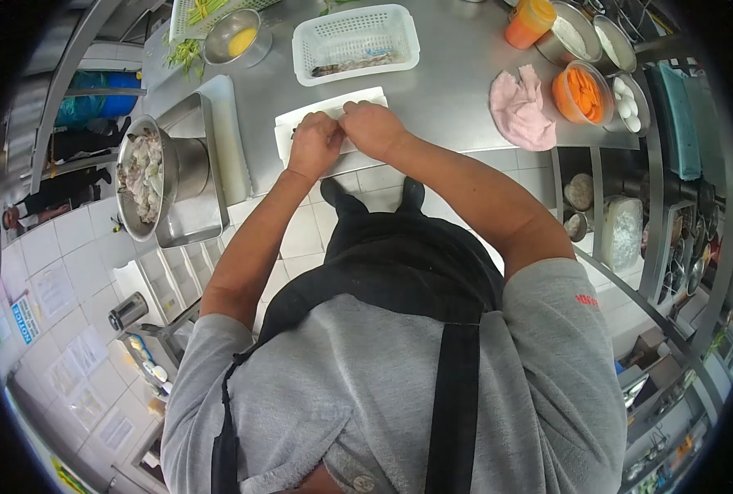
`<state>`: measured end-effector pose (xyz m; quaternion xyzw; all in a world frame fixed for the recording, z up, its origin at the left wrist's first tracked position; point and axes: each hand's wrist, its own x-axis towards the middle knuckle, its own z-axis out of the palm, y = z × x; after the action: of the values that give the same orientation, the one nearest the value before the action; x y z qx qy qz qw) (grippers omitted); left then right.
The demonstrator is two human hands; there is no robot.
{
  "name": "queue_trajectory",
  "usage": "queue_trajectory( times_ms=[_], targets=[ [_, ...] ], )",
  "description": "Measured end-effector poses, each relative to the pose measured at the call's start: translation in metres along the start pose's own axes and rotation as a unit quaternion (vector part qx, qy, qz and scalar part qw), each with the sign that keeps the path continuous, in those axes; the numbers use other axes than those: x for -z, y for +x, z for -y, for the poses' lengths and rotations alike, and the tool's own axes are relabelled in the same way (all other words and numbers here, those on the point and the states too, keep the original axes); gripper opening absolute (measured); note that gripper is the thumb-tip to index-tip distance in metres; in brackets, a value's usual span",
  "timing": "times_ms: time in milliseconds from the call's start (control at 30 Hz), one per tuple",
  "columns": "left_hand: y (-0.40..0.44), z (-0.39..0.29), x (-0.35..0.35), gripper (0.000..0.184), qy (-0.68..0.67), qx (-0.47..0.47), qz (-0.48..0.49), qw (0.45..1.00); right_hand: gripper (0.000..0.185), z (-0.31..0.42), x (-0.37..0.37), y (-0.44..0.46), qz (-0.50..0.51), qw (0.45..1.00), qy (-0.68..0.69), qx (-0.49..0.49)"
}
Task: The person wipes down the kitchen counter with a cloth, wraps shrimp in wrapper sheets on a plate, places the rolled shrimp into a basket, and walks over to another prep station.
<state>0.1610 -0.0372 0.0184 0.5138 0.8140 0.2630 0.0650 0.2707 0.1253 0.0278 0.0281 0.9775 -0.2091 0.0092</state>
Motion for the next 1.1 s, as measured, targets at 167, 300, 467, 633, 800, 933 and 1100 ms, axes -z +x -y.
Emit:
queue_trajectory(
  times_ms=[167,300,467,633,800,933,1100],
  targets=[
    [-0.014,0.017,0.018,0.027,-0.038,0.014,-0.011,0.999,0.016,-0.005,0.003,-0.014,-0.072,0.997,0.009,0.033],
    [-0.017,0.023,0.022,0.021,-0.022,0.004,-0.018,1.000,0.014,0.013,-0.002,-0.005,-0.143,0.988,-0.010,0.062],
    [-0.013,0.028,0.020,0.010,-0.007,-0.008,0.004,1.000,0.012,0.009,-0.018,0.019,-0.076,0.992,-0.012,0.100],
    [-0.010,0.029,0.030,0.008,0.000,-0.017,0.029,0.999,0.013,-0.006,-0.012,0.024,-0.031,0.986,-0.009,0.163],
    [-0.024,0.032,0.042,0.007,0.009,0.016,-0.036,0.999,0.018,0.011,-0.009,0.028,-0.097,0.985,0.018,0.138],
    [-0.034,0.053,0.042,0.009,-0.001,0.023,-0.010,1.000,0.015,0.032,-0.021,0.043,-0.070,0.988,0.006,0.134],
    [-0.041,0.065,0.040,0.009,-0.010,0.018,-0.015,1.000,0.015,0.034,-0.036,0.050,-0.091,0.983,0.045,0.150]
  ],
)
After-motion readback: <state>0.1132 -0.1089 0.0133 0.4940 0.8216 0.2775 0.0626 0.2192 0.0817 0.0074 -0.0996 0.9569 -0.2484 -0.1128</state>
